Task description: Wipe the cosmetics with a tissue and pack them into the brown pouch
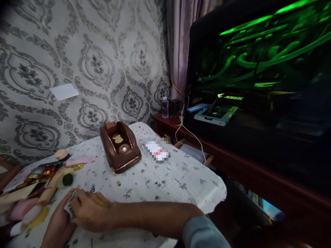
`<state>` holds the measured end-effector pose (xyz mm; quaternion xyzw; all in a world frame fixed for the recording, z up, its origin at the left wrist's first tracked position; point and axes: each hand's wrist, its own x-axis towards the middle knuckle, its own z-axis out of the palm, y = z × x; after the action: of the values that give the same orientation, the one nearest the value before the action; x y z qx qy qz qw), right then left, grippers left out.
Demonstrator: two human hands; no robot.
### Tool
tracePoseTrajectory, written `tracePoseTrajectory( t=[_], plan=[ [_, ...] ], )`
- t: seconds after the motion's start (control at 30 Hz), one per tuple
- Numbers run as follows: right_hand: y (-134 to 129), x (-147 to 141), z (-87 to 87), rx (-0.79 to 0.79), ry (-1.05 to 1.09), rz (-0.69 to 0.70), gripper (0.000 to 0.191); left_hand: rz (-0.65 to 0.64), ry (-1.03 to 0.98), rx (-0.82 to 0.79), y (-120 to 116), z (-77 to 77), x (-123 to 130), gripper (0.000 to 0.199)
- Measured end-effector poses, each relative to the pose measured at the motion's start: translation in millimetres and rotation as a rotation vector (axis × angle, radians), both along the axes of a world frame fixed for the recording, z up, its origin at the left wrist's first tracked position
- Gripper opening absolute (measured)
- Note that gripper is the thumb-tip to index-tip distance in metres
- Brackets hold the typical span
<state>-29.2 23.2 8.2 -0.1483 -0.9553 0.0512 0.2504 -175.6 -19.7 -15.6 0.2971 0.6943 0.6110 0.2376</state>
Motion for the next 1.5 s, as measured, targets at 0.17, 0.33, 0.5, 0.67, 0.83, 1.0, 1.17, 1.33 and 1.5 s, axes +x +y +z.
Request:
tracePoseTrajectory(
  t=[0.17,0.33,0.5,0.67,0.83,1.0,1.17,1.33,1.5],
  plan=[
    [4,-16,-19.8,0.101,0.029,0.032,0.017,-0.121,-0.405,0.059,-3,0.8,8,0.039],
    [18,-17,-19.8,-0.067,0.042,0.027,0.019,-0.224,-0.351,0.103,-2,-0.8,10,0.034],
    [32,-19,-22.0,-0.576,0.320,-0.096,0.006,-0.327,-0.435,0.101,-3,-1.5,18,0.052],
    [43,-21,-28.0,-1.277,0.513,-0.049,0.017,-0.410,-0.169,0.000,-10,2.8,13,0.065],
    [51,-15,-26.9,-1.822,0.475,0.092,0.031,-0.453,0.201,-0.131,-9,6.1,3,0.067],
    [52,-7,-19.8,-1.897,0.464,0.108,0.031,-0.453,0.476,-0.003,-9,7.5,11,0.045],
    [55,-6,-18.4,-1.900,0.441,0.134,0.029,-0.458,0.686,-0.086,-11,15.9,3,0.030],
    [51,-11,-20.3,-1.791,0.436,0.057,0.034,-0.256,0.852,-0.351,-12,22.8,-15,0.035],
    [59,-30,-17.3,-1.479,0.462,-0.052,0.030,-0.213,0.929,-0.513,-8,20.2,-22,0.040]
  ],
)
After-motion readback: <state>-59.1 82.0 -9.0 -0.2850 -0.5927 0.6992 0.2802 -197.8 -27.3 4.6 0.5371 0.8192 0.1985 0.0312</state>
